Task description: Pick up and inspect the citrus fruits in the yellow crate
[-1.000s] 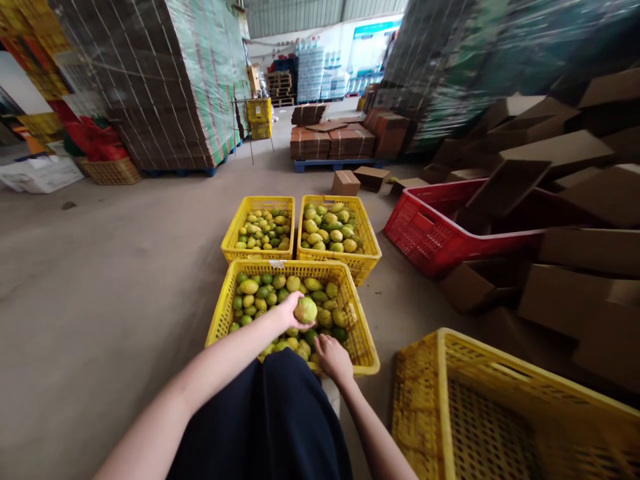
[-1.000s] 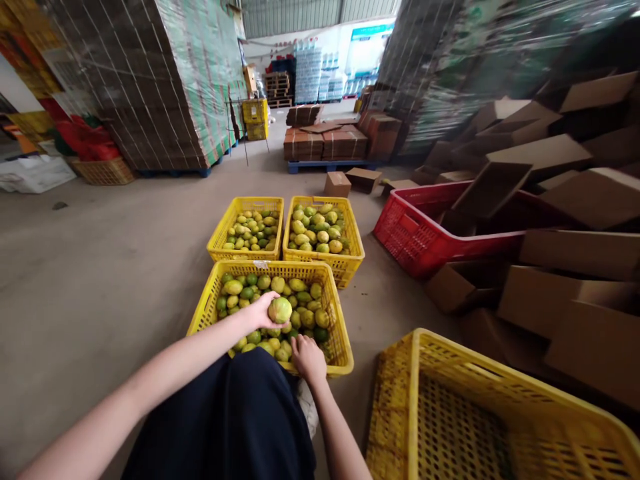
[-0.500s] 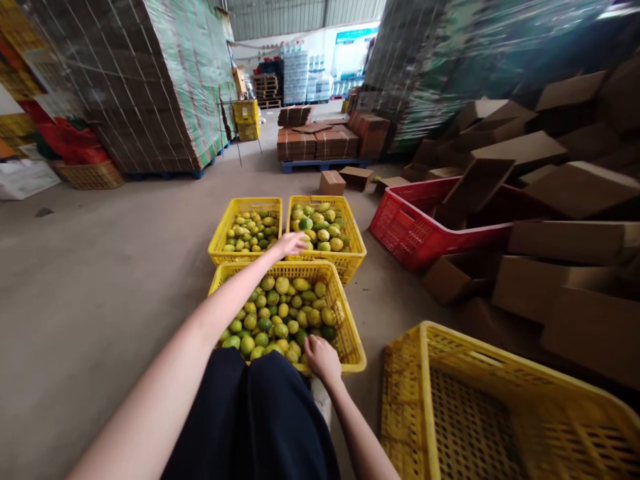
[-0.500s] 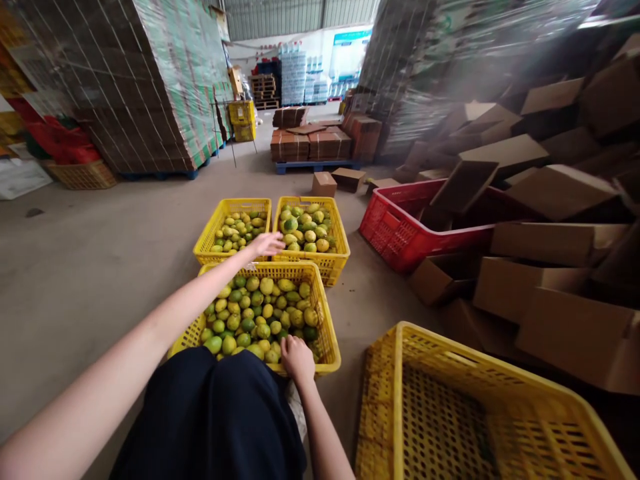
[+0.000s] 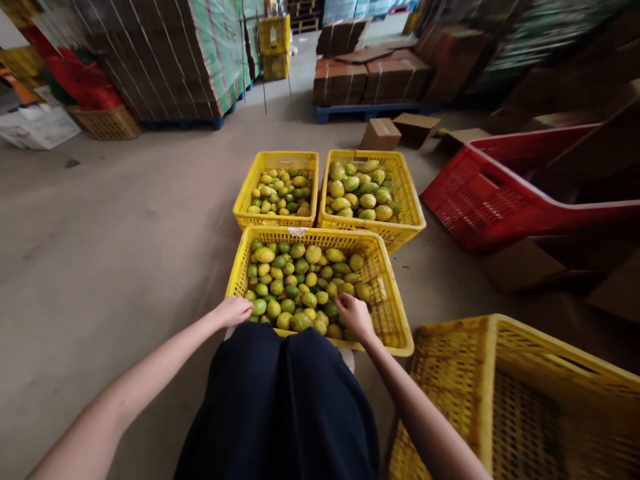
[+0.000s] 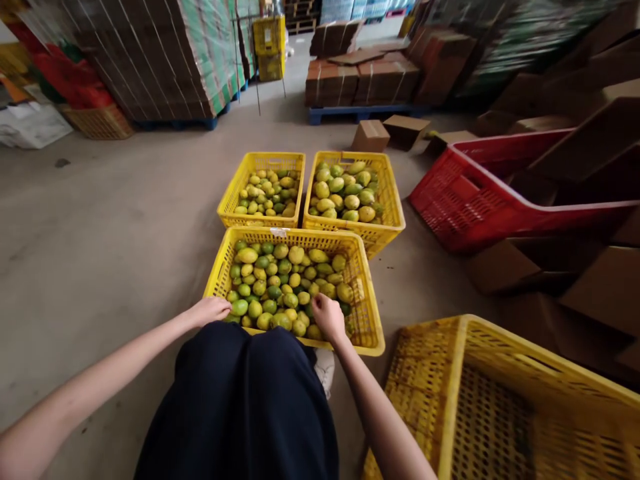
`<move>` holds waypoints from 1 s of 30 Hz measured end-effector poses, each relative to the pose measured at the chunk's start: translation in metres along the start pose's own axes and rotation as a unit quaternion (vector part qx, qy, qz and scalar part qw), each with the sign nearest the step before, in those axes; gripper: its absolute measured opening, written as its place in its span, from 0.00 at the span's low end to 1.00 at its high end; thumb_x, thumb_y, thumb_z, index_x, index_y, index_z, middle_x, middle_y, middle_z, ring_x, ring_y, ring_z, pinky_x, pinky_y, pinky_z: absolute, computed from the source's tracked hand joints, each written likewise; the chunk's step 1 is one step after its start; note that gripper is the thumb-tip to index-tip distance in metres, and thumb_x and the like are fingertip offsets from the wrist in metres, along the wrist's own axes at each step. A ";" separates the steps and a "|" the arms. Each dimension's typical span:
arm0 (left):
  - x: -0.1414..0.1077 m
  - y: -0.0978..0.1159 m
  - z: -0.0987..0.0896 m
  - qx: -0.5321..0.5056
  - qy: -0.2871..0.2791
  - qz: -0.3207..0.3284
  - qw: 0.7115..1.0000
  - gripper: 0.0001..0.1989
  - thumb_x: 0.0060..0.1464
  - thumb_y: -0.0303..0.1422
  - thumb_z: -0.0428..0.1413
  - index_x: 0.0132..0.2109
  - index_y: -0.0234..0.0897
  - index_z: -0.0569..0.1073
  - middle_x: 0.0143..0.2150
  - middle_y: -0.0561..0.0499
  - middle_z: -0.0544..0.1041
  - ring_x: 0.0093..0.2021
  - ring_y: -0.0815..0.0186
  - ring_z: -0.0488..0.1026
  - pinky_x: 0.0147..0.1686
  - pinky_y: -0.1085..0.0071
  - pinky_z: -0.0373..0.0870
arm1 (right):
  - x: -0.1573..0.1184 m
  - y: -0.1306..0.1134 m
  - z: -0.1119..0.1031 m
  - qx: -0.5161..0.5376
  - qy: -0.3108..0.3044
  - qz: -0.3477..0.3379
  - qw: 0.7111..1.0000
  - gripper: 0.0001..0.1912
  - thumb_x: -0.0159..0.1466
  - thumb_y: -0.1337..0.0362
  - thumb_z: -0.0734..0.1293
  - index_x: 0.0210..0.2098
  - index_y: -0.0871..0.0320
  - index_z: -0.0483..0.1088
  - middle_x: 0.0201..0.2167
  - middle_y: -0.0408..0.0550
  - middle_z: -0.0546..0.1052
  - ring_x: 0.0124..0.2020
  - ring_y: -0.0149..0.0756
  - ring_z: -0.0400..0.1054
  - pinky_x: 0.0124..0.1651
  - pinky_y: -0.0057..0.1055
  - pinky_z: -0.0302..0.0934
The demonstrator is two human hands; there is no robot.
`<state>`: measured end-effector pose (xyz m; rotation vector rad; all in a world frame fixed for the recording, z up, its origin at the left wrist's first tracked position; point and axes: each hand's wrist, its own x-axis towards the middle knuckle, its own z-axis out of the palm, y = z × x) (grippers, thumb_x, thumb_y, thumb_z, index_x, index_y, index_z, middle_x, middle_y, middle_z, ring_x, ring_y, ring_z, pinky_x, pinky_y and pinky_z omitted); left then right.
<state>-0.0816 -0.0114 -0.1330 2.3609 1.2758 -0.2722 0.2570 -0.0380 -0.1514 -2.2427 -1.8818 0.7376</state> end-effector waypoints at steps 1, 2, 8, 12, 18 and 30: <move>0.000 -0.001 0.005 0.003 0.011 0.003 1.000 0.14 0.57 0.31 0.43 0.38 0.37 0.74 0.35 0.49 0.77 0.38 0.66 0.73 0.40 0.73 0.65 | 0.007 -0.005 0.002 -0.001 -0.006 -0.004 1.000 0.16 0.63 0.60 0.53 0.33 0.58 0.70 0.32 0.51 0.76 0.33 0.35 0.69 0.29 0.26 0.53; 0.000 0.000 0.009 0.002 0.019 -0.001 1.000 0.14 0.57 0.31 0.43 0.39 0.37 0.73 0.37 0.48 0.77 0.39 0.65 0.73 0.41 0.72 0.64 | 0.013 -0.010 0.006 -0.003 -0.015 -0.009 1.000 0.15 0.62 0.60 0.54 0.34 0.58 0.70 0.32 0.51 0.76 0.34 0.36 0.69 0.30 0.26 0.53; 0.003 0.000 0.023 0.032 0.093 -0.005 0.995 0.15 0.56 0.28 0.43 0.45 0.36 0.72 0.38 0.47 0.78 0.37 0.63 0.74 0.39 0.69 0.65 | 0.038 -0.038 0.046 0.006 -0.064 -0.054 0.997 0.19 0.54 0.63 0.66 0.46 0.60 0.67 0.46 0.58 0.72 0.49 0.45 0.64 0.46 0.32 0.55; 0.002 0.000 0.023 0.036 0.103 -0.005 0.994 0.16 0.56 0.29 0.44 0.47 0.37 0.71 0.37 0.48 0.78 0.36 0.63 0.75 0.38 0.69 0.65 | 0.048 -0.046 0.063 0.062 -0.088 -0.040 0.993 0.19 0.48 0.68 0.70 0.40 0.62 0.68 0.44 0.62 0.72 0.53 0.50 0.60 0.51 0.37 0.53; 0.001 0.002 0.019 0.028 0.104 -0.009 0.994 0.16 0.56 0.29 0.43 0.47 0.38 0.71 0.36 0.49 0.78 0.35 0.63 0.75 0.37 0.69 0.66 | 0.063 -0.070 0.032 0.263 -0.100 0.011 0.959 0.10 0.54 0.58 0.64 0.30 0.59 0.67 0.26 0.50 0.74 0.35 0.42 0.69 0.36 0.34 0.63; 0.022 0.003 0.000 0.073 0.062 -0.029 0.995 0.16 0.59 0.36 0.43 0.47 0.40 0.71 0.32 0.46 0.77 0.34 0.60 0.75 0.33 0.69 0.66 | -0.034 -0.162 -0.150 0.832 -0.158 -0.036 0.530 0.12 0.54 0.59 0.62 0.33 0.61 0.69 0.30 0.50 0.75 0.26 0.31 0.66 0.30 0.28 0.64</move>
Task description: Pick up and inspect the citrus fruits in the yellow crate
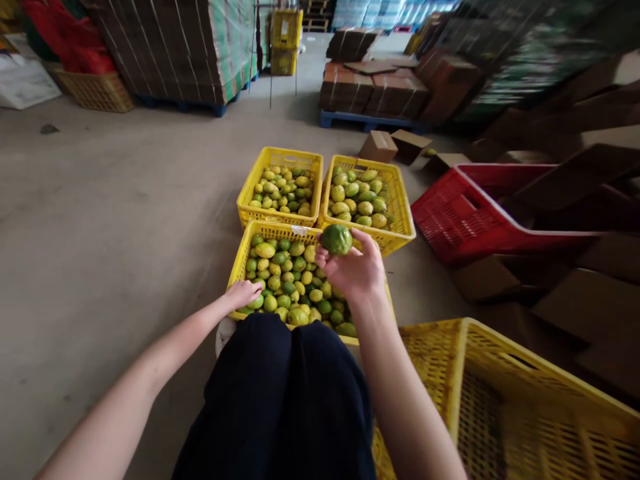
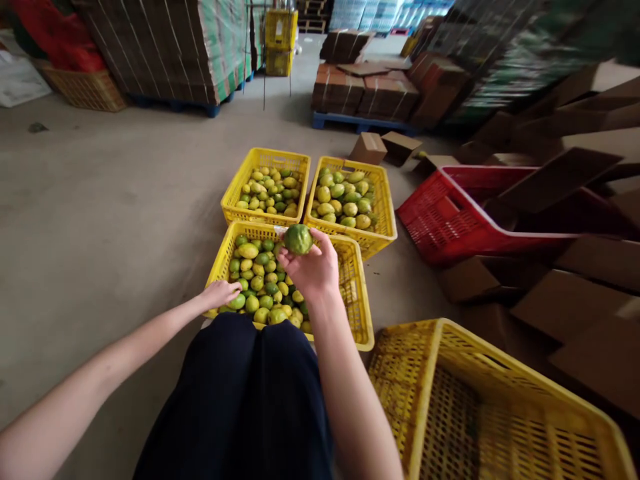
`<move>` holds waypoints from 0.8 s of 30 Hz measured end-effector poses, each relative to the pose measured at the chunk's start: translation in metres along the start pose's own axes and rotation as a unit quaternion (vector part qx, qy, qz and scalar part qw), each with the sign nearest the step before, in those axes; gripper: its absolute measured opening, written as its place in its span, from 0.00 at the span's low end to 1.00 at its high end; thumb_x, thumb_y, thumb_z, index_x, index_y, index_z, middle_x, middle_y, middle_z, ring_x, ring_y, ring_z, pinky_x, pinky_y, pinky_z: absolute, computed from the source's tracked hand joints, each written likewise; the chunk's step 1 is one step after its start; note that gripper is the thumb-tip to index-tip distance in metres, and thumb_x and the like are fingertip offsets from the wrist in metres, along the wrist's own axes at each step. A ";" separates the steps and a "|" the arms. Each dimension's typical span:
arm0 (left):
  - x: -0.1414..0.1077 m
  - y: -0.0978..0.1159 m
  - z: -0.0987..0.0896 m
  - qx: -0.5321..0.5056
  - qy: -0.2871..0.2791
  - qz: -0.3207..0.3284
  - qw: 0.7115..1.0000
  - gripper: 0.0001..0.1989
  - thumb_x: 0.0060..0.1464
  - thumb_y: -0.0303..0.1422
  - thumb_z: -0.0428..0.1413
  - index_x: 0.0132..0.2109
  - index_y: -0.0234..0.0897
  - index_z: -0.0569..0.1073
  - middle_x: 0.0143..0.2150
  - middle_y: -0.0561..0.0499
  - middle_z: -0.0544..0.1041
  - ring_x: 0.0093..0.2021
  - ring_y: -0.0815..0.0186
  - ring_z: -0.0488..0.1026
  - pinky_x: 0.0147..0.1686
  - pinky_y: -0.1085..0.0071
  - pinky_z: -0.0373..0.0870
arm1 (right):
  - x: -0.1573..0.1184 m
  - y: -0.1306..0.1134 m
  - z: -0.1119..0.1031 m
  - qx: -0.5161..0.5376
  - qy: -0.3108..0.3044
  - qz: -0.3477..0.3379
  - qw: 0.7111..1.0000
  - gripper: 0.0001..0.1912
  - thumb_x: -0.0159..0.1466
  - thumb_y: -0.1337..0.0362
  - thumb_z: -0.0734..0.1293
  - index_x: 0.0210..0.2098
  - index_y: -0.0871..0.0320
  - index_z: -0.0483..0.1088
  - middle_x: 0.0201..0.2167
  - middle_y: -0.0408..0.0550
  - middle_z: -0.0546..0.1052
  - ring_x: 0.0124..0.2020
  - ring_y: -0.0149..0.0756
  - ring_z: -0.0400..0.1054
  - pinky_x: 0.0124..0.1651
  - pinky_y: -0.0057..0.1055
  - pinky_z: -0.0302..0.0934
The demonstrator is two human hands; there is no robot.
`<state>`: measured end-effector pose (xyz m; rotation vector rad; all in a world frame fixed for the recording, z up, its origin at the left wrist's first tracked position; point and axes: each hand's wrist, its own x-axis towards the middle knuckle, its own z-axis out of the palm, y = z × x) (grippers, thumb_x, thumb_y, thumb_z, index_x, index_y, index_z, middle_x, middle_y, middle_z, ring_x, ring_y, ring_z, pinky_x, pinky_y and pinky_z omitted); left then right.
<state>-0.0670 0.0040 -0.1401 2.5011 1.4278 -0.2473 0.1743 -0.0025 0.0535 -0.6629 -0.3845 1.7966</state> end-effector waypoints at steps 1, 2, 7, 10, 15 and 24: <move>0.005 0.000 -0.003 0.006 0.000 0.003 1.000 0.15 0.58 0.36 0.43 0.44 0.39 0.72 0.31 0.46 0.77 0.33 0.60 0.75 0.33 0.69 0.66 | -0.004 -0.004 0.013 0.026 0.001 -0.010 1.000 0.11 0.55 0.60 0.62 0.33 0.60 0.68 0.30 0.50 0.75 0.25 0.30 0.65 0.29 0.28 0.64; 0.010 0.001 -0.005 0.012 0.000 0.007 1.000 0.14 0.58 0.35 0.44 0.41 0.37 0.73 0.30 0.45 0.77 0.33 0.59 0.75 0.33 0.68 0.66 | -0.006 -0.007 0.025 0.048 0.000 -0.021 0.999 0.10 0.55 0.61 0.61 0.33 0.60 0.68 0.30 0.49 0.74 0.25 0.29 0.64 0.28 0.28 0.64; 0.024 0.006 -0.019 0.030 0.005 0.013 0.999 0.13 0.57 0.34 0.45 0.37 0.35 0.74 0.31 0.42 0.77 0.34 0.57 0.75 0.35 0.65 0.67 | -0.009 -0.007 0.057 0.134 -0.036 -0.072 0.988 0.10 0.56 0.59 0.59 0.34 0.58 0.65 0.30 0.47 0.72 0.23 0.27 0.59 0.25 0.27 0.61; 0.025 0.011 -0.022 0.035 0.000 0.006 0.999 0.15 0.58 0.34 0.43 0.39 0.36 0.73 0.33 0.41 0.77 0.35 0.56 0.75 0.36 0.63 0.66 | -0.012 0.006 0.041 0.180 -0.017 -0.080 0.980 0.10 0.57 0.59 0.59 0.34 0.58 0.65 0.30 0.46 0.71 0.22 0.25 0.58 0.23 0.25 0.60; 0.028 0.007 -0.010 0.027 -0.038 -0.014 0.999 0.14 0.56 0.35 0.44 0.41 0.37 0.73 0.36 0.42 0.77 0.38 0.56 0.74 0.38 0.63 0.66 | -0.031 0.028 -0.017 0.243 0.172 -0.074 0.952 0.09 0.55 0.60 0.61 0.32 0.58 0.63 0.27 0.45 0.68 0.21 0.26 0.58 0.20 0.24 0.59; 0.041 0.001 0.026 0.000 -0.116 -0.084 0.990 0.17 0.50 0.40 0.52 0.45 0.35 0.70 0.45 0.39 0.75 0.44 0.55 0.73 0.41 0.65 0.66 | -0.061 0.012 -0.048 0.251 0.218 -0.156 0.930 0.10 0.54 0.60 0.61 0.35 0.58 0.63 0.29 0.46 0.68 0.23 0.26 0.60 0.22 0.25 0.61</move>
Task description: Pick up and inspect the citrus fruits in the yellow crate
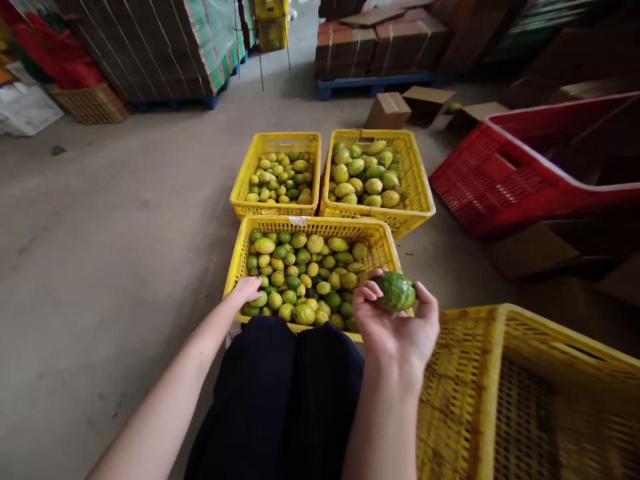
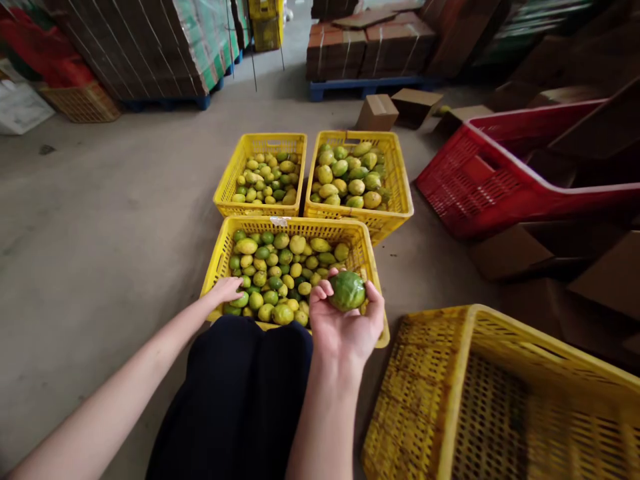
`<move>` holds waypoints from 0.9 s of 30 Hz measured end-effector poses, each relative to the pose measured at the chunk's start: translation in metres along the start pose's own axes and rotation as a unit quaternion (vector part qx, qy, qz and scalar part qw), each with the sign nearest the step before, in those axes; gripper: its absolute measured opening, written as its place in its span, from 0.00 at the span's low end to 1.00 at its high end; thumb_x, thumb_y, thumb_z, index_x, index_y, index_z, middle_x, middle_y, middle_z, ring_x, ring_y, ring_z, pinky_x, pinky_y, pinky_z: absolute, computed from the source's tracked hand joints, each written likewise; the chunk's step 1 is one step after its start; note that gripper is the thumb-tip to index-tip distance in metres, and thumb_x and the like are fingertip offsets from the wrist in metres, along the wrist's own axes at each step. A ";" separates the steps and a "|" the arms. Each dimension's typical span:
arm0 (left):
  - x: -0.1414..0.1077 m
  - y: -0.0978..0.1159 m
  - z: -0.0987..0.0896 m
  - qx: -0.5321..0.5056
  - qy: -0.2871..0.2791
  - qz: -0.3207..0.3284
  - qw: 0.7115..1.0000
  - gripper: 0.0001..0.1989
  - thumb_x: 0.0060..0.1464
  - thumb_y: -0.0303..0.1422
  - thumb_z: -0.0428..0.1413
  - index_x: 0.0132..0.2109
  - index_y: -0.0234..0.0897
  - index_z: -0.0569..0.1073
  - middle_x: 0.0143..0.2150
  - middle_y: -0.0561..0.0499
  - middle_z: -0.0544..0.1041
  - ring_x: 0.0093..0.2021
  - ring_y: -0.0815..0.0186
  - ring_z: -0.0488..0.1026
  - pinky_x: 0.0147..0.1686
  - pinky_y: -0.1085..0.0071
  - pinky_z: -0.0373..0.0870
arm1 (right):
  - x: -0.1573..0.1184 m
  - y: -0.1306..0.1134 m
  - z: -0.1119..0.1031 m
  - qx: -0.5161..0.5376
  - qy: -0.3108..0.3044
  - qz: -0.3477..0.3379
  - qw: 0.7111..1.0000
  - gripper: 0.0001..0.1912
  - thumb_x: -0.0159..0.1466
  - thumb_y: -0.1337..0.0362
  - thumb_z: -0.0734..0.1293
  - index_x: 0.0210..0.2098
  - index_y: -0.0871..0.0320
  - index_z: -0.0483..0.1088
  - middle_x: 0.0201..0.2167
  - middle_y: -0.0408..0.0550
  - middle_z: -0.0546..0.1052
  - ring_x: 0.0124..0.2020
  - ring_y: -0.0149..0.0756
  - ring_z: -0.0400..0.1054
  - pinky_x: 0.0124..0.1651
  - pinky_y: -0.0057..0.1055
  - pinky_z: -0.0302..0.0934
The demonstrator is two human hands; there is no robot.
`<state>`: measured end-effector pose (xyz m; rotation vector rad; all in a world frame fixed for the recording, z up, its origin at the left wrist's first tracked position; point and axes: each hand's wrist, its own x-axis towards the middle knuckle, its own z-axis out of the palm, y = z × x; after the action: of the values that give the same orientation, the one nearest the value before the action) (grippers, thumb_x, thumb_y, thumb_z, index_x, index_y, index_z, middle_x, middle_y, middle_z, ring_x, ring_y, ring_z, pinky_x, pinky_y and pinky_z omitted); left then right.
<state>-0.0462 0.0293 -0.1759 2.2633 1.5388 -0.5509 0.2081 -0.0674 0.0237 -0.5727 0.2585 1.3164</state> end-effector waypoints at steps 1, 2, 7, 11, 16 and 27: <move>0.001 0.003 0.004 -0.006 -0.011 -0.007 1.000 0.20 0.48 0.41 0.54 0.46 0.34 0.69 0.45 0.38 0.75 0.44 0.54 0.73 0.40 0.65 0.66 | 0.000 -0.001 0.000 0.001 0.001 0.000 1.000 0.10 0.55 0.60 0.61 0.35 0.58 0.63 0.30 0.46 0.68 0.23 0.26 0.60 0.22 0.25 0.61; 0.001 0.007 0.009 -0.013 -0.022 -0.014 1.000 0.24 0.45 0.43 0.56 0.48 0.33 0.68 0.45 0.36 0.75 0.45 0.52 0.72 0.40 0.64 0.67 | 0.000 -0.001 0.000 0.000 0.000 0.003 1.000 0.10 0.55 0.60 0.61 0.35 0.58 0.63 0.30 0.46 0.68 0.23 0.26 0.60 0.22 0.25 0.61; -0.001 0.014 0.023 -0.072 -0.041 -0.042 0.996 0.32 0.35 0.38 0.64 0.49 0.33 0.67 0.46 0.35 0.74 0.46 0.50 0.72 0.39 0.65 0.67 | 0.000 0.005 -0.001 -0.011 -0.006 0.041 0.999 0.11 0.54 0.60 0.62 0.35 0.58 0.63 0.30 0.46 0.68 0.23 0.26 0.60 0.22 0.25 0.62; 0.001 0.007 0.008 -0.156 -0.017 -0.050 0.986 0.23 0.34 0.37 0.64 0.40 0.37 0.70 0.40 0.44 0.76 0.44 0.53 0.72 0.40 0.65 0.67 | 0.002 0.013 0.001 -0.029 -0.010 0.059 0.998 0.10 0.55 0.59 0.62 0.34 0.58 0.64 0.30 0.46 0.69 0.23 0.26 0.61 0.22 0.25 0.62; -0.001 0.008 -0.071 -0.290 0.052 -0.024 0.955 0.25 0.42 0.41 0.59 0.47 0.33 0.67 0.46 0.44 0.73 0.46 0.57 0.71 0.42 0.67 0.68 | 0.006 0.013 0.001 -0.066 -0.014 0.037 0.997 0.10 0.53 0.58 0.64 0.31 0.58 0.64 0.29 0.46 0.71 0.23 0.27 0.62 0.22 0.27 0.62; -0.092 0.107 -0.220 -0.844 0.043 0.221 0.487 0.14 0.54 0.37 0.51 0.44 0.32 0.66 0.41 0.46 0.74 0.49 0.60 0.71 0.51 0.61 0.66 | -0.015 -0.007 0.014 -0.134 -0.033 -0.076 0.987 0.08 0.50 0.60 0.65 0.27 0.58 0.65 0.23 0.44 0.73 0.19 0.29 0.63 0.21 0.27 0.60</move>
<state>0.0495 0.0257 0.0674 0.8019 0.5608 0.9437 0.2092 -0.0732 0.0440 -0.7597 -0.0191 1.2268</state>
